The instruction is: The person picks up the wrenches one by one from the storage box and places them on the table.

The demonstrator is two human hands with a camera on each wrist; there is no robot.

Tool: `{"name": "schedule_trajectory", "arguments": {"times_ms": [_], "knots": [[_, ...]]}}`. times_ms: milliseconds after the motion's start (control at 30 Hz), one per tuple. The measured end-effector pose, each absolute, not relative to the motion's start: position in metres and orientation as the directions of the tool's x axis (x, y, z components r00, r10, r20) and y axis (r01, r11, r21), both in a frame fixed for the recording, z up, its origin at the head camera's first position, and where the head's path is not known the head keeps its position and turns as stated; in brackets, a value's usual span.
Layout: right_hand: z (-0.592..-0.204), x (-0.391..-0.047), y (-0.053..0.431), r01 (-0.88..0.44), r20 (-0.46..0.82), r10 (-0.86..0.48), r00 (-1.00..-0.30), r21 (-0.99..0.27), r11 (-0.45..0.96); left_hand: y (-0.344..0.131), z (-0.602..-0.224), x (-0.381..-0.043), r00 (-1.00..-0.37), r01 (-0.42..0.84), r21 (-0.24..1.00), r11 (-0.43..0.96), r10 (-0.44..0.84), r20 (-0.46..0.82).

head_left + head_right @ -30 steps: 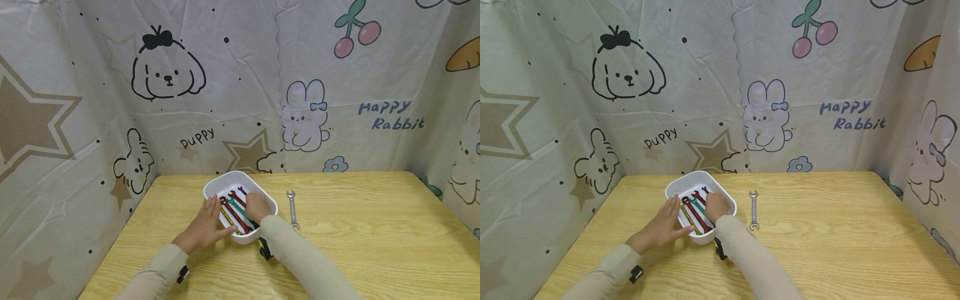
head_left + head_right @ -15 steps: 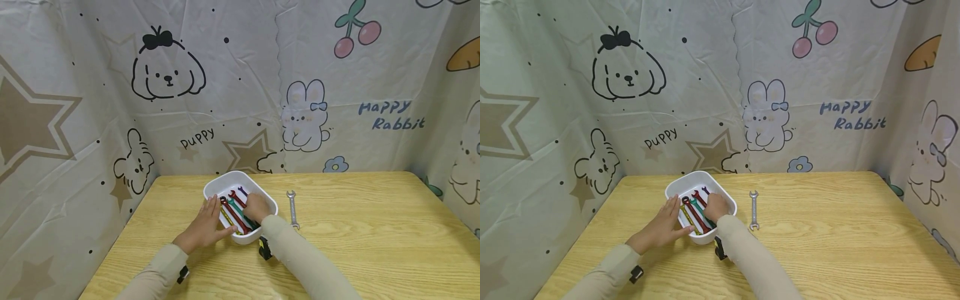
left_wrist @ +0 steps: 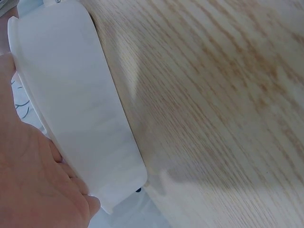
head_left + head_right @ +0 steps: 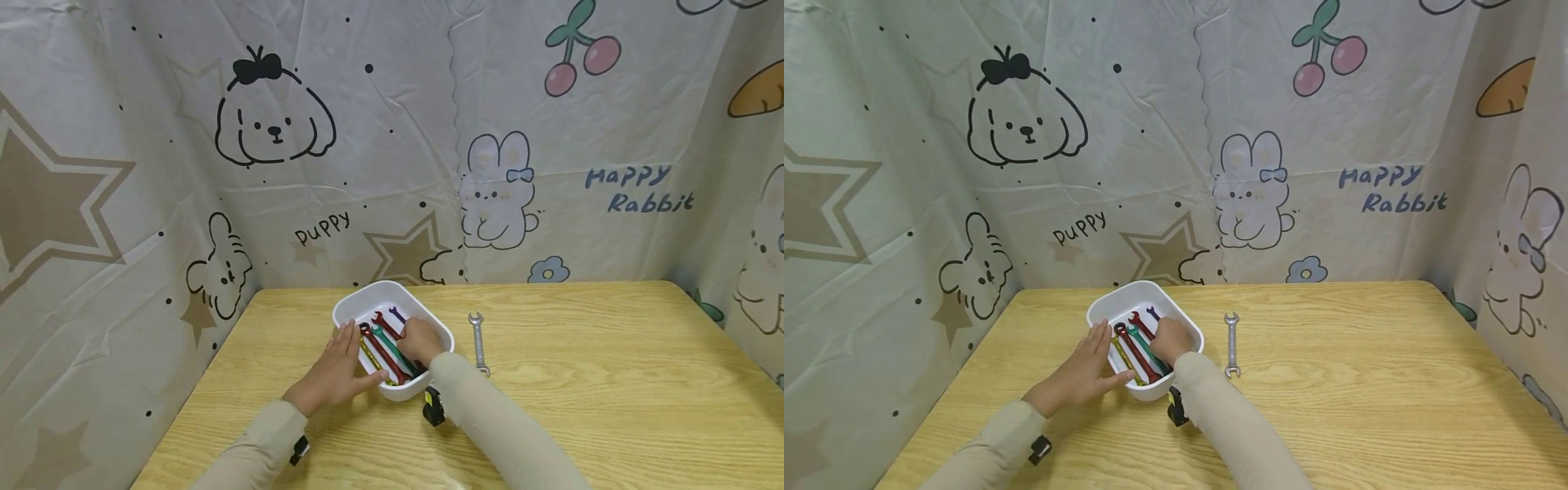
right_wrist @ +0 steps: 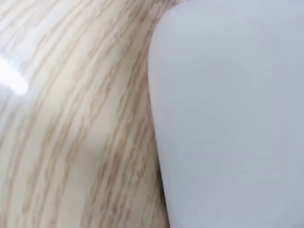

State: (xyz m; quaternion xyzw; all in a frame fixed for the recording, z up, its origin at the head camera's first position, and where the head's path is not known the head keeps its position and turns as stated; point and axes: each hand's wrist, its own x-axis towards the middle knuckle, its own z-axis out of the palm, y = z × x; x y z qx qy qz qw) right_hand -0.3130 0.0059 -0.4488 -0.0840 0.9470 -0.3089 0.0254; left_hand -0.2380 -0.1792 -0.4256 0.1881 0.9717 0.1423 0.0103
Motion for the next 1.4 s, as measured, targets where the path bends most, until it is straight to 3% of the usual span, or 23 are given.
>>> {"name": "schedule_trajectory", "arguments": {"times_ms": [833, 1400], "knots": [[-0.443, -0.309, 0.01, -0.073, -0.023, -0.133, -0.991, -0.734, 0.676, -0.177, -0.425, -0.238, -0.936, 0.336, 0.295, 0.894, 0.352, 0.0], [-0.418, -0.311, 0.007, -0.11, 0.059, -0.101, -0.993, -0.762, 0.638, -0.179, -0.429, -0.24, -0.937, 0.341, 0.264, 0.902, 0.35, 0.014]]}}
